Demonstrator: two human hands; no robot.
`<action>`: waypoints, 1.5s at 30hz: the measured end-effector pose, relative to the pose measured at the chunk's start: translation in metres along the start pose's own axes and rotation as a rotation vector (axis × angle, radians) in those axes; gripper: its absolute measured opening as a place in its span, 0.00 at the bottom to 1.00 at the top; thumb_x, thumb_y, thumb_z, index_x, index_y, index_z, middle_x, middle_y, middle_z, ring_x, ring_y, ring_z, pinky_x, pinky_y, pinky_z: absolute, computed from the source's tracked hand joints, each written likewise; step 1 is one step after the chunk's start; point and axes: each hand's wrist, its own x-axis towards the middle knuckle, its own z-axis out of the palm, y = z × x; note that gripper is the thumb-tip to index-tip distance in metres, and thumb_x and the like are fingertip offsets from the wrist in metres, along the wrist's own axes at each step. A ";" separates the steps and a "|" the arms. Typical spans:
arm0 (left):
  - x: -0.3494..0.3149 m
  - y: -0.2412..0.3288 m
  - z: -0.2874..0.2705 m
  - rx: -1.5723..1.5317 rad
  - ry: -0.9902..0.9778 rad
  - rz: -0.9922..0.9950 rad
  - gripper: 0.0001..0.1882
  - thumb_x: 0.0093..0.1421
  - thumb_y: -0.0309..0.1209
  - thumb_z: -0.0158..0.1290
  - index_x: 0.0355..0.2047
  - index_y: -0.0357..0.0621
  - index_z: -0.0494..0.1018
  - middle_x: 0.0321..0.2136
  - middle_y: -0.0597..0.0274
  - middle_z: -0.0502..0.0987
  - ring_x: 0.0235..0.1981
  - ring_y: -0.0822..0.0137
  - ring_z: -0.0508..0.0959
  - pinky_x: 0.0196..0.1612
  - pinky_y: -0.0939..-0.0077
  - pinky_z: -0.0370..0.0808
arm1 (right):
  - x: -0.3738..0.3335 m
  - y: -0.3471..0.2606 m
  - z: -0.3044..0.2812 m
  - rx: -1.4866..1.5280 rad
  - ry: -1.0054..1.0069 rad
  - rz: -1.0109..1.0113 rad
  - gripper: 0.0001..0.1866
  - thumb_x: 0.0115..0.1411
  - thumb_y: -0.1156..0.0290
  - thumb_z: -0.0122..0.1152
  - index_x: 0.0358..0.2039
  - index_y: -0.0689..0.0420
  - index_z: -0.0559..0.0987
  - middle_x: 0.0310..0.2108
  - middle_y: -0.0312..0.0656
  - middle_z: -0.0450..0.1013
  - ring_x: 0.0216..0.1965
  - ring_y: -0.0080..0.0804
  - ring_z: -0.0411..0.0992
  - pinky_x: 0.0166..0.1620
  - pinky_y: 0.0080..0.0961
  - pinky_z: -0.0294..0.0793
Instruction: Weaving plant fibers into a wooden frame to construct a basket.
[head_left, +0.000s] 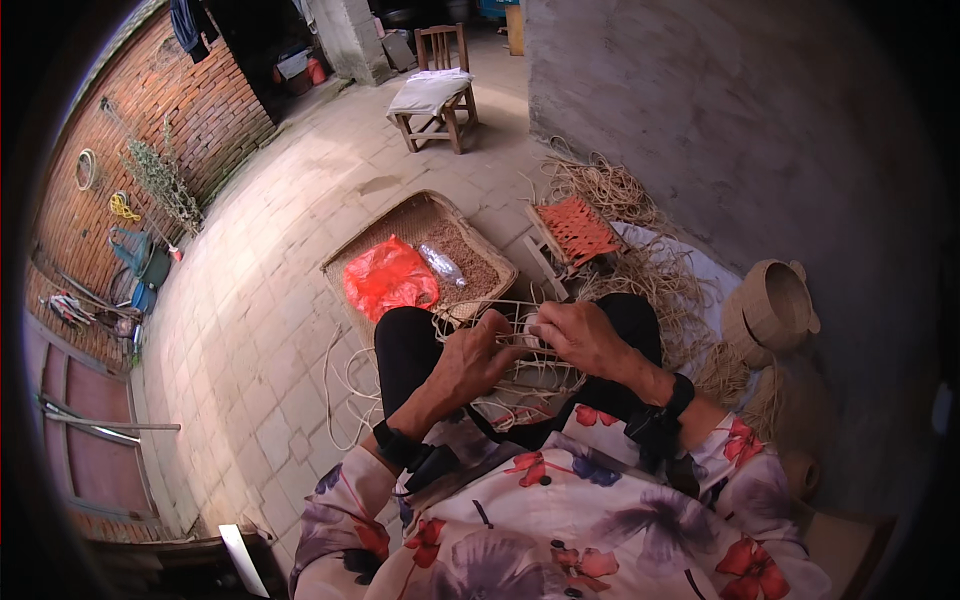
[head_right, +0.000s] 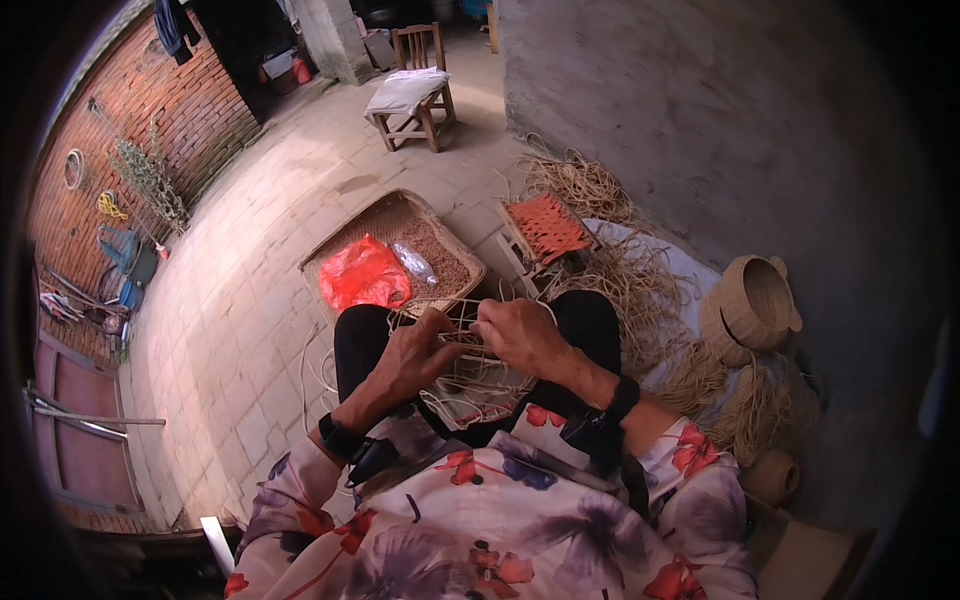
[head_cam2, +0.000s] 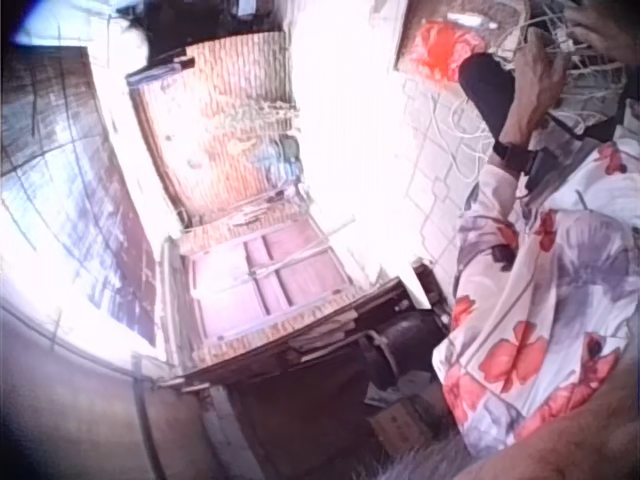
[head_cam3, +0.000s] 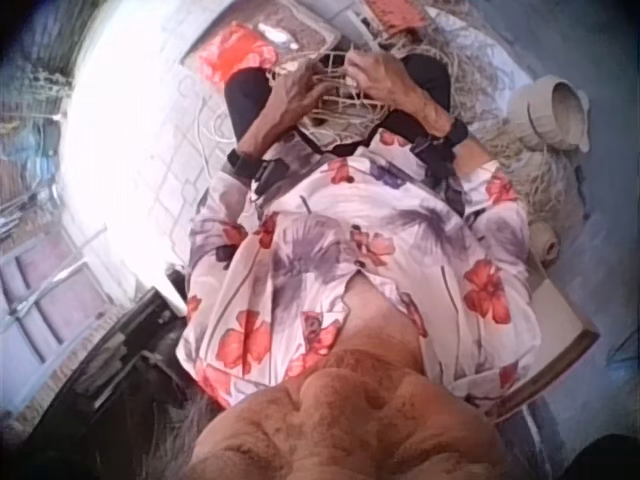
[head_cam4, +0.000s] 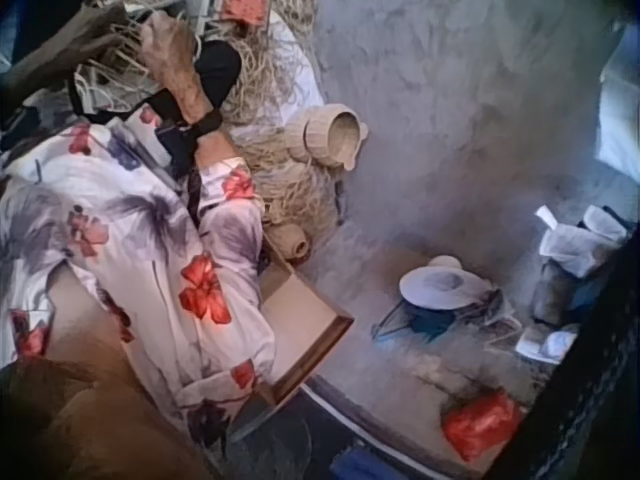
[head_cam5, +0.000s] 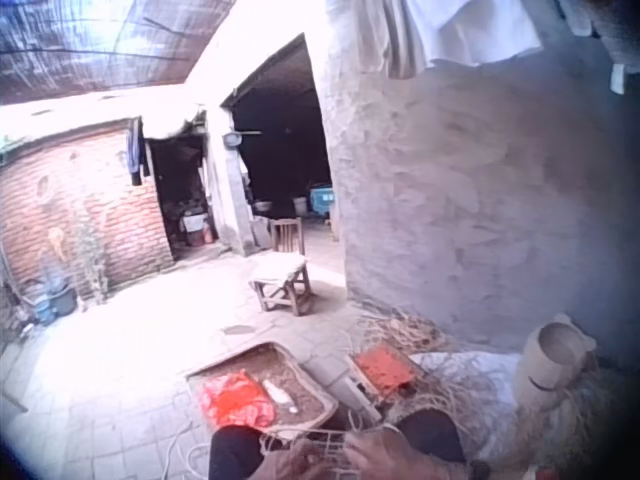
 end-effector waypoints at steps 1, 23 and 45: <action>-0.001 0.000 -0.001 0.004 0.007 0.017 0.10 0.58 0.31 0.54 0.29 0.36 0.70 0.20 0.49 0.74 0.23 0.51 0.77 0.27 0.63 0.71 | 0.001 0.003 -0.001 -0.033 -0.042 0.039 0.11 0.59 0.64 0.56 0.27 0.59 0.73 0.20 0.51 0.71 0.27 0.53 0.73 0.30 0.43 0.69; -0.002 -0.031 -0.007 0.413 -0.325 0.151 0.04 0.49 0.30 0.56 0.25 0.45 0.76 0.22 0.57 0.76 0.25 0.53 0.77 0.26 0.63 0.72 | 0.007 0.015 0.002 0.386 -0.244 0.331 0.14 0.62 0.64 0.55 0.27 0.62 0.76 0.21 0.29 0.69 0.26 0.13 0.63 0.29 0.19 0.65; -0.015 -0.031 -0.008 0.310 -0.396 0.181 0.04 0.52 0.29 0.54 0.28 0.44 0.76 0.21 0.53 0.76 0.25 0.52 0.78 0.28 0.61 0.73 | 0.000 0.006 0.003 0.420 -0.235 0.280 0.14 0.62 0.65 0.56 0.22 0.59 0.73 0.19 0.27 0.64 0.24 0.13 0.60 0.27 0.19 0.62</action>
